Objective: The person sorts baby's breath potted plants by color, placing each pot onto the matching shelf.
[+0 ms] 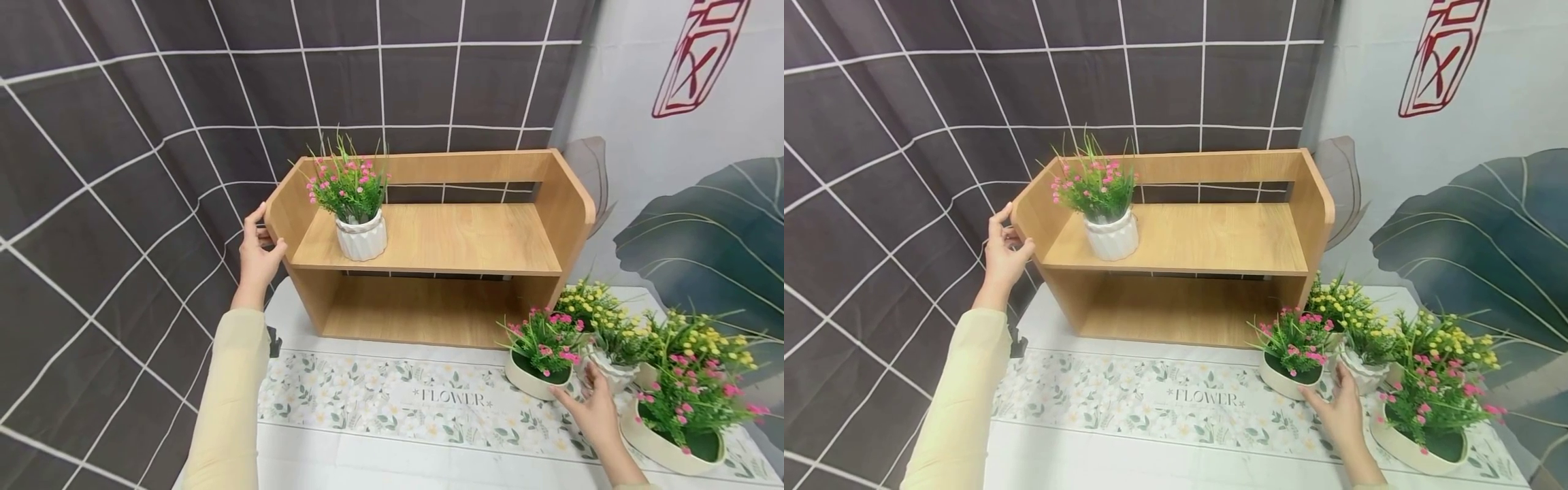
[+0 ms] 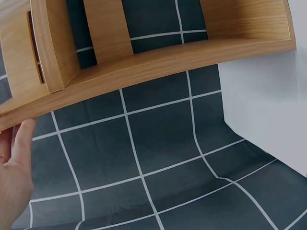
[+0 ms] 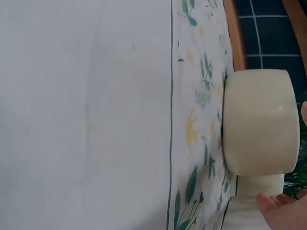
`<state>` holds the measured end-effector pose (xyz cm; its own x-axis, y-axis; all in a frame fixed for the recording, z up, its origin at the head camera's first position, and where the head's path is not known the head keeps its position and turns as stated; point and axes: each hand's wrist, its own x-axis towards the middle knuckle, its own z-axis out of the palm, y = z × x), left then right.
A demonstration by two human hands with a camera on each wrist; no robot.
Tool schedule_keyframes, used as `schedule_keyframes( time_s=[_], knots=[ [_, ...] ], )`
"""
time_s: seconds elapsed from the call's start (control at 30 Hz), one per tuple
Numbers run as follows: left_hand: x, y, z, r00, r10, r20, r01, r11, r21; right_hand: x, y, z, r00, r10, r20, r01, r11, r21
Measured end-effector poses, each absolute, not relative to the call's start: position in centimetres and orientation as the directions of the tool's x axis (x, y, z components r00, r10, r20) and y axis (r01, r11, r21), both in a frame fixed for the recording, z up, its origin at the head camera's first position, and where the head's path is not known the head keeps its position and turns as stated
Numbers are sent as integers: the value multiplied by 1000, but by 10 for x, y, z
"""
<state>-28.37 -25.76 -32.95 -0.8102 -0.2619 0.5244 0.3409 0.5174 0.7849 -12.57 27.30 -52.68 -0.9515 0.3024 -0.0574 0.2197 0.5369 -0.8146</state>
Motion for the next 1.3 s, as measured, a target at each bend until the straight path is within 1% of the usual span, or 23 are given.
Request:
schedule_keyframes(
  time_s=[0.23,0.43,0.53,0.63,0.87,1.03,1.17,1.3],
  knots=[
    [-284,-257,-328,-816,-250,521,343,516,785,-133,280,-535,-966,243,-88,206,517,-831],
    [-285,-257,-328,-818,-240,523,356,503,788,-136,281,-539,-972,190,-138,214,471,-856],
    [-285,-257,-328,-824,-237,514,350,500,792,-136,280,-542,-973,183,-138,210,466,-860],
    [-284,-257,-329,-829,-237,507,350,488,800,-136,278,-544,-972,202,-120,203,465,-862],
    [-282,-259,-330,-827,-248,505,351,474,807,-135,273,-552,-974,226,37,91,533,-841],
    [-282,-260,-332,-825,-254,505,347,478,807,-131,270,-554,-969,243,43,103,556,-824],
    [-282,-261,-332,-823,-260,505,344,481,807,-127,268,-553,-972,228,53,87,560,-824],
    [-281,-261,-333,-824,-261,503,344,476,809,-123,265,-552,-977,211,35,90,555,-827]
  ],
)
